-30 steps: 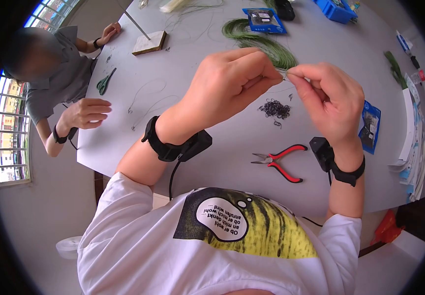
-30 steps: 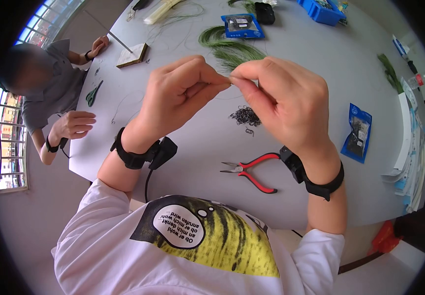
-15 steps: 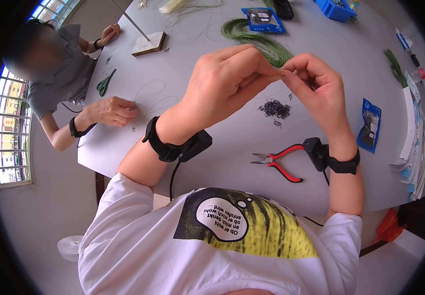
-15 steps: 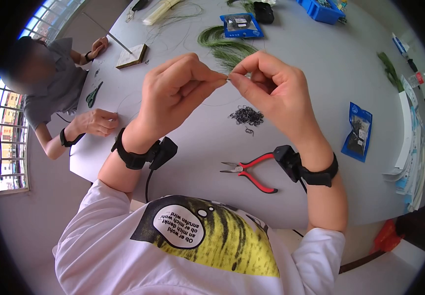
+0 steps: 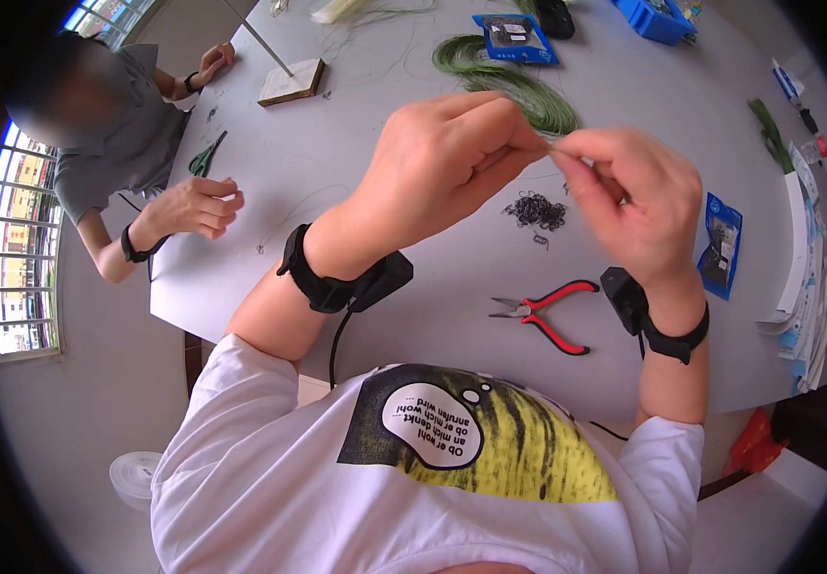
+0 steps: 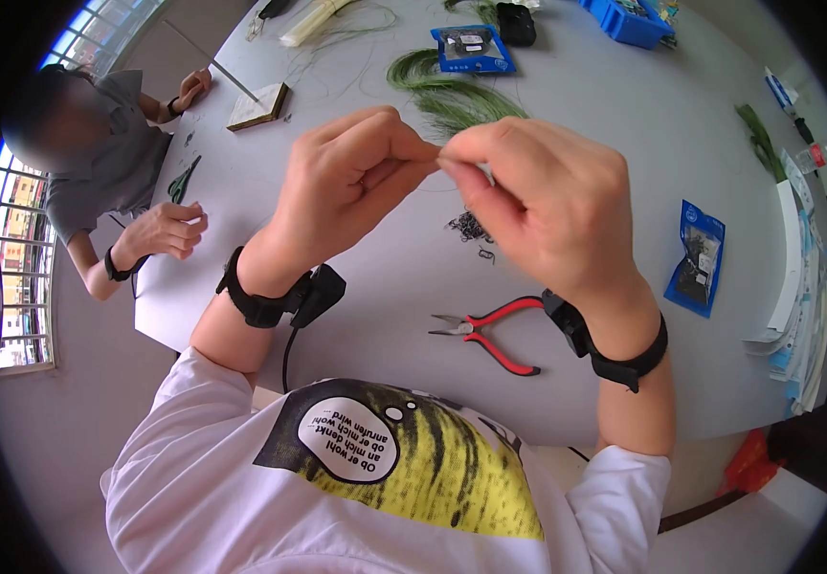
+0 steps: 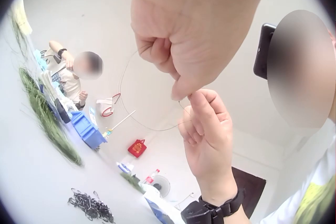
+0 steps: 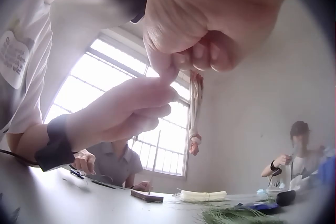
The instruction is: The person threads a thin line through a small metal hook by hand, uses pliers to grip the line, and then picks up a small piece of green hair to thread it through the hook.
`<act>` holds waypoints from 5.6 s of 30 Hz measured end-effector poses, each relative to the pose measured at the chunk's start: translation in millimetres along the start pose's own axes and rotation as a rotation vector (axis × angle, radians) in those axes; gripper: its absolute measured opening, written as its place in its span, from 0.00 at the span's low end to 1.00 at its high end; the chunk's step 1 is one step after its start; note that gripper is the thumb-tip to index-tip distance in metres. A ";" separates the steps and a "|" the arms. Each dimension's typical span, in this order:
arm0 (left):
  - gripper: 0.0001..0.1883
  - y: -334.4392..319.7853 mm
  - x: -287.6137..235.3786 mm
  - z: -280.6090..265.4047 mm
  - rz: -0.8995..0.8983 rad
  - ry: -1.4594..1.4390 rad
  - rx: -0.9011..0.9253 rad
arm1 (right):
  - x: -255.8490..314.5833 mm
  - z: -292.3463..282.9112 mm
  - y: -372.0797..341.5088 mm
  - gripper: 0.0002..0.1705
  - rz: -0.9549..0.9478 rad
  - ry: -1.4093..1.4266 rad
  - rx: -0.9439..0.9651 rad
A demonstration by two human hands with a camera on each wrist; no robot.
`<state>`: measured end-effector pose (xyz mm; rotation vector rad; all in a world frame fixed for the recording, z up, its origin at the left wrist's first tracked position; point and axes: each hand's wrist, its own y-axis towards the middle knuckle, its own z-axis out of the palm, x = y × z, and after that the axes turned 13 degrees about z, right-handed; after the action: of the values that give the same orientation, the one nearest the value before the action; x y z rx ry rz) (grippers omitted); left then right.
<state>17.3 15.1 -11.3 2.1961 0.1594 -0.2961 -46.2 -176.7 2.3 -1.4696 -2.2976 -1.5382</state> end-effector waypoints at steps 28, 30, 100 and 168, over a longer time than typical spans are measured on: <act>0.06 0.5 5.2 0.7 0.007 0.027 -0.005 | -3.6 6.2 -1.0 0.10 -0.002 0.007 0.109; 0.06 1.7 3.1 -0.8 0.002 0.027 0.016 | -1.3 1.7 0.0 0.09 0.027 -0.016 0.077; 0.08 5.3 0.0 0.3 0.184 0.166 0.087 | 0.7 -5.7 0.2 0.09 0.125 0.057 0.111; 0.04 2.2 1.5 -3.1 -0.172 -0.056 -0.113 | 15.7 -61.0 -34.8 0.19 0.413 -0.321 0.296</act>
<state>19.7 16.3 -8.2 2.0638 0.3274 -0.4332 -106.8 -212.9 16.3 -2.0444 -2.0554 -0.8707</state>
